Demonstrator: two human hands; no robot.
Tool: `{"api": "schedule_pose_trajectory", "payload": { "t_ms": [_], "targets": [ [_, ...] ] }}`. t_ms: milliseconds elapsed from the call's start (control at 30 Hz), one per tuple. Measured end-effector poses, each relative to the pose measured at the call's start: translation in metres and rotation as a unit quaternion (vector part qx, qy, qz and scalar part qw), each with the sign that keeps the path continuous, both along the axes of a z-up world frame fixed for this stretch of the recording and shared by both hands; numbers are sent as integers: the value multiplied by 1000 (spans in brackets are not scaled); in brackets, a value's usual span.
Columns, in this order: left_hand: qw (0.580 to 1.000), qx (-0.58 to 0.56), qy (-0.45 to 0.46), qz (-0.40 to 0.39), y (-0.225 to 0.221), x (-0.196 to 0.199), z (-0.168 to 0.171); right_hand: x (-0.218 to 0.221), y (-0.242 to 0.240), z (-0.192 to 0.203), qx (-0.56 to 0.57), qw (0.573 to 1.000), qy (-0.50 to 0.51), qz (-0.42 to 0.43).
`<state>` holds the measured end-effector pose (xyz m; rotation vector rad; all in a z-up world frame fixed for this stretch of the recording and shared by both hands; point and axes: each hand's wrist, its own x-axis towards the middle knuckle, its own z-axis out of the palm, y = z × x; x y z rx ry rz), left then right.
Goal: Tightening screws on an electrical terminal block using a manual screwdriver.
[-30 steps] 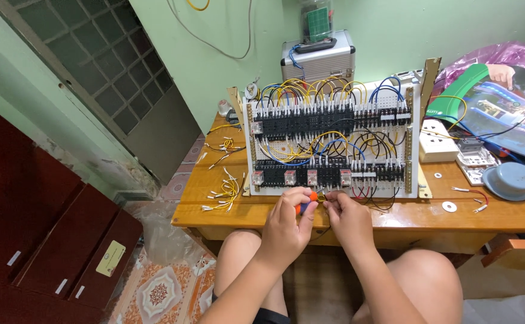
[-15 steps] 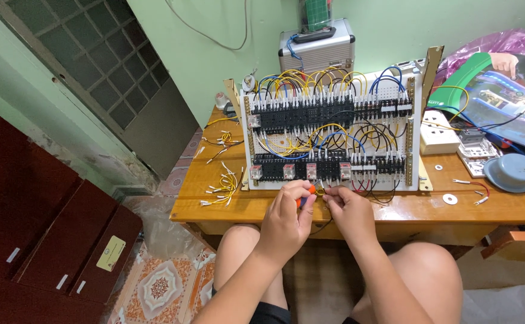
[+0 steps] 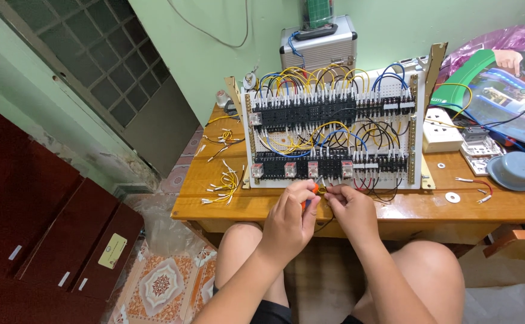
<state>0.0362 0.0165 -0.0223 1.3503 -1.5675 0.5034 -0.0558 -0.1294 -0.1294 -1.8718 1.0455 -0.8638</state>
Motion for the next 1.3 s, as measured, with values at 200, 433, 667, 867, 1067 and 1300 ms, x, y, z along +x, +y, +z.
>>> {"api": "schedule_pose_trajectory", "payload": {
  "t_ms": [200, 433, 667, 867, 1067, 1300],
  "targets": [
    [998, 5, -61, -3, -5, 0, 0, -1, -3, -4, -6, 1000, 4, -2],
    [966, 49, -238, 87, -2, -4, 14, -1, -6, -18, -49, 998, 32, -23],
    [935, -23, -285, 212, -13, 3, 7, 3, -12, -33, -67, 995, 54, -46],
    [946, 114, -259, 162, 2, -13, 23, -4, 8, 19, 4, 997, 72, -7],
    [943, 66, -230, 230, -5, -10, 19, -3, 3, 8, 1, 998, 64, -10],
    [943, 71, -246, 214, -4, -10, 21, -2, 6, 9, -7, 999, 35, -8]
  ]
}}
